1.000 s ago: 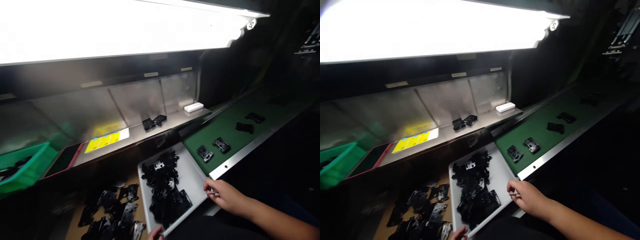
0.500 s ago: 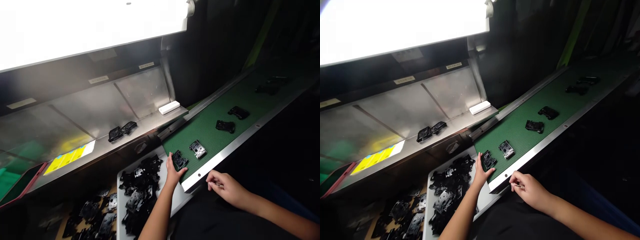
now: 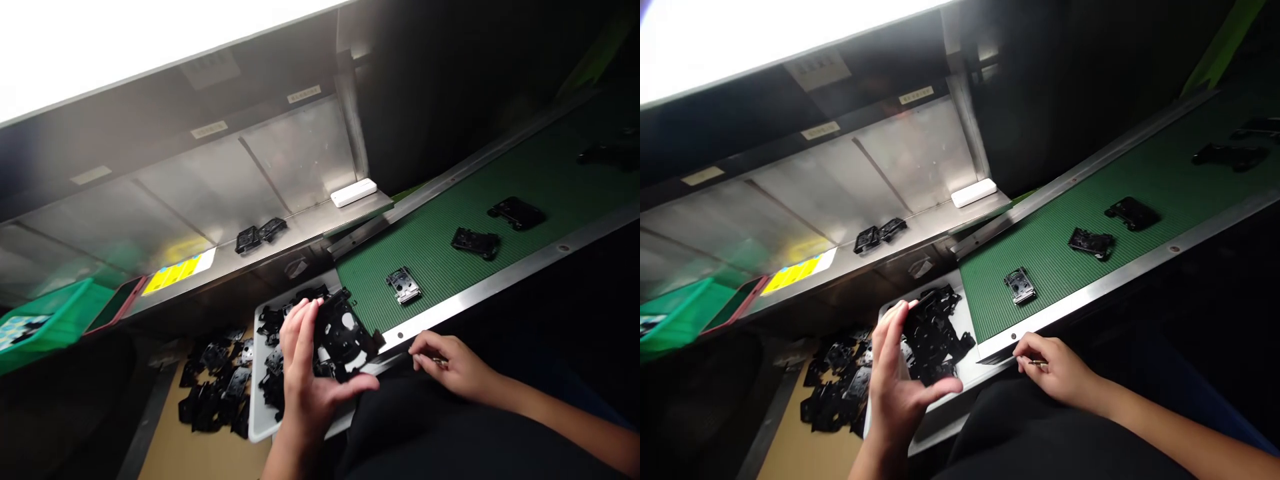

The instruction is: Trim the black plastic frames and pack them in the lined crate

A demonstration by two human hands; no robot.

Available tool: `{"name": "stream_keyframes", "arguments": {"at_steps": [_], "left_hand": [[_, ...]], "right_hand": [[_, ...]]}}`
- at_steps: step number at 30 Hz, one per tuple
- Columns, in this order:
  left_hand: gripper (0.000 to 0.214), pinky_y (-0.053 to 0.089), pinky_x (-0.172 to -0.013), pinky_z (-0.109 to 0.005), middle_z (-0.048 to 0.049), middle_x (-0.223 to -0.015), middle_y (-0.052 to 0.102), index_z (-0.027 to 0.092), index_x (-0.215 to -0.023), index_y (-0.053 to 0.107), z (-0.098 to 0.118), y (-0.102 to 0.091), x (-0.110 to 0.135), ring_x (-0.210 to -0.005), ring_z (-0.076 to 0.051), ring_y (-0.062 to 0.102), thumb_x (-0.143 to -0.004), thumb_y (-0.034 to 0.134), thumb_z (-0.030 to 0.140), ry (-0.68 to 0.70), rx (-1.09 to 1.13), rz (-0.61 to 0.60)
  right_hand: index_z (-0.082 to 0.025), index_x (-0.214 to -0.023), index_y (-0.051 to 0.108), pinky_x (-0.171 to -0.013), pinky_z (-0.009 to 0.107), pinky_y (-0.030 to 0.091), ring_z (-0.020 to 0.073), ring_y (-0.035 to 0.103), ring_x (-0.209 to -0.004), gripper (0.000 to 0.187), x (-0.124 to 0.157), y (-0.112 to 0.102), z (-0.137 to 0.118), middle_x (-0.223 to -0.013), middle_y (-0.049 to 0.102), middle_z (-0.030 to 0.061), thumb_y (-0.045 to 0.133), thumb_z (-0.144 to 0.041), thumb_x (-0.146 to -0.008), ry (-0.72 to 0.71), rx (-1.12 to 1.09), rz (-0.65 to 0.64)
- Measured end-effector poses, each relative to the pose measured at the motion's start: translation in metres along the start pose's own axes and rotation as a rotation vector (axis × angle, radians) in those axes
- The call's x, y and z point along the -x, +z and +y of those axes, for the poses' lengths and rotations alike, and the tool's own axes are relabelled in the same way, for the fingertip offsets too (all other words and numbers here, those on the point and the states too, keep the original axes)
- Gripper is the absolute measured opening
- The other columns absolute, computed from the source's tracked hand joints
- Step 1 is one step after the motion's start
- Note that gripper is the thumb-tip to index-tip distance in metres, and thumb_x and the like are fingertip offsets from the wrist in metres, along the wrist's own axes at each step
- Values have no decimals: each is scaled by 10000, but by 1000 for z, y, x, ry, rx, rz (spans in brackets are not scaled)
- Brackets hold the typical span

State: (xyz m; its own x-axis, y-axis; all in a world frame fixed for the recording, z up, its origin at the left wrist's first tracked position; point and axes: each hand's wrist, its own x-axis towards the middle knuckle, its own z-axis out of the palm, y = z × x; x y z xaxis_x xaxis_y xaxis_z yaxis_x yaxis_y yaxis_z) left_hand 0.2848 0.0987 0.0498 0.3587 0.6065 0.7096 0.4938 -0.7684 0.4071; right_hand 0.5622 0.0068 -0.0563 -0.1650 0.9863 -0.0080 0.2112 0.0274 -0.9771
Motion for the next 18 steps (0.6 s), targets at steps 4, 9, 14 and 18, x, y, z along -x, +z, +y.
{"name": "stream_keyframes", "arguments": {"at_steps": [4,9,14,18], "left_hand": [[1238,403,-1261,-618,-206,-1432,611,169,-1655,421,31,-29,1,-1427,-412,531,-669,826,800,68,-93,44],[1208,332,-1288,-657,-203,-1402,637,165,-1648,429,38,-46,14,-1382,-402,572,-707,774,840,35,-163,35],[1206,352,-1279,-641,-191,-1409,627,179,-1653,422,32,-71,23,-1382,-392,569,-710,768,846,26,-192,48],[1217,357,-1279,-652,-188,-1472,614,240,-1676,384,3,-86,45,-1409,-406,568,-691,820,807,-54,-192,3]], "right_hand": [[-201,-1018,665,-652,231,537,163,677,-798,132,-9,12,-6,-929,718,57,570,-293,-1032,-31,4,-119],[-193,-996,653,-630,232,523,148,672,-732,109,-19,35,-15,-883,734,47,593,-285,-1000,-90,12,-204],[-190,-999,662,-604,227,510,137,653,-688,117,-26,61,-20,-868,745,46,604,-291,-986,-100,12,-244],[-195,-1003,651,-597,226,499,150,671,-720,140,-31,85,-20,-892,751,60,583,-318,-1013,-96,23,-251]]}}
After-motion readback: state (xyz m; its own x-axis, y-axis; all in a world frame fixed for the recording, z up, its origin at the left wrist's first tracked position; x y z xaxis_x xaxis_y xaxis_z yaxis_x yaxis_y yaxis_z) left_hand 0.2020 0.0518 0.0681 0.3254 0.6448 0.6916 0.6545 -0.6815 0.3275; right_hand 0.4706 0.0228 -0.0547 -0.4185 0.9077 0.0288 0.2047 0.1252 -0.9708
